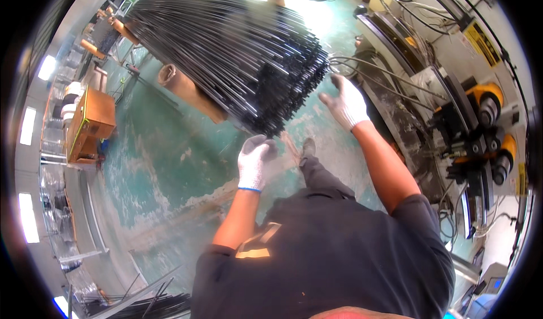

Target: The person repeatedly feeds bundles of long metal rods into a yellow bending machine, operates the machine to bend them, and then removes the finished pieces to place them on a growing pile on the floor. The person wears gloves and a black shirt while performing this repetitive manufacturing task.

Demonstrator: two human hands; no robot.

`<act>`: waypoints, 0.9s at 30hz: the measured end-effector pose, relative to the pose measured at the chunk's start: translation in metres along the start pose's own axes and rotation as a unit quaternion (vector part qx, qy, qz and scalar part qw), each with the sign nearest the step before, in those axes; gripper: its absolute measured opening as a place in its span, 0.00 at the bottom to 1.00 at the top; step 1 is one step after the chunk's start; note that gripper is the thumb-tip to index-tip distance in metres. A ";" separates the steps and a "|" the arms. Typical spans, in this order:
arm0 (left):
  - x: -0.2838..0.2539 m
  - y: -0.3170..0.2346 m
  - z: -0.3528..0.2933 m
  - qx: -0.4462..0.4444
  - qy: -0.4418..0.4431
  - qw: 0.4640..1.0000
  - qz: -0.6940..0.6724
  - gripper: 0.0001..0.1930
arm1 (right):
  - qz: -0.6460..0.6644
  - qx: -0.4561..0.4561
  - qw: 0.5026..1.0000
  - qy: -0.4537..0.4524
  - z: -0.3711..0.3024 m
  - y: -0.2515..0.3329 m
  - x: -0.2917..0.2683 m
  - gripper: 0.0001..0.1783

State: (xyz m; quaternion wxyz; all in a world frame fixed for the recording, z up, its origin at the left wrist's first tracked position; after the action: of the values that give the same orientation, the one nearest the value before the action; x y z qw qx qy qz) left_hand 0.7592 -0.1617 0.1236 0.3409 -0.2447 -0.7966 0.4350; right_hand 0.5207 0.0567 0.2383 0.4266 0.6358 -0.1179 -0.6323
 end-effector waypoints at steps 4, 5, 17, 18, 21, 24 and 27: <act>0.001 -0.036 0.041 0.016 -0.041 0.999 -0.008 0.16 | -0.031 -0.051 0.998 0.037 0.116 0.064 0.038 0.43; 0.000 -0.048 0.052 0.026 -0.054 0.998 -0.008 0.16 | -0.047 -0.065 0.995 0.052 0.145 0.074 0.054 0.46; 0.008 -0.070 0.124 0.027 -0.136 0.987 -0.080 0.17 | -0.253 -0.104 0.950 0.147 0.300 0.139 0.203 0.38; 0.006 -0.066 0.131 0.015 -0.137 0.988 -0.075 0.17 | -0.246 -0.153 0.943 0.164 0.294 0.143 0.221 0.29; 0.010 -0.085 0.155 0.011 -0.119 0.992 -0.044 0.17 | -0.196 -0.165 0.953 0.162 0.297 0.137 0.254 0.16; 0.025 -0.130 0.173 0.045 -0.072 0.996 -0.027 0.18 | -0.214 -0.177 0.936 0.217 0.311 0.146 0.252 0.14; 0.017 -0.146 0.183 0.049 -0.055 0.995 -0.068 0.15 | -0.225 -0.126 0.930 0.263 0.324 0.142 0.240 0.18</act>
State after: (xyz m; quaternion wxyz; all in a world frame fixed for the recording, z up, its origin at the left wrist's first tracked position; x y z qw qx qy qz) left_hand 0.5959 -0.3198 0.1839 0.3374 -0.1485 -0.8066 0.4621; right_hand 0.3245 -0.3226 0.2204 0.3652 0.7304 0.2251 -0.5315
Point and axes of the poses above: each hand's wrist, its own z-axis towards the middle knuckle, its own x-axis out of the palm, y = z × x, the point moved 10 cm from there along z, towards the middle knuckle, and after that the axes turned 3 degrees about z, right-handed, at the moved point
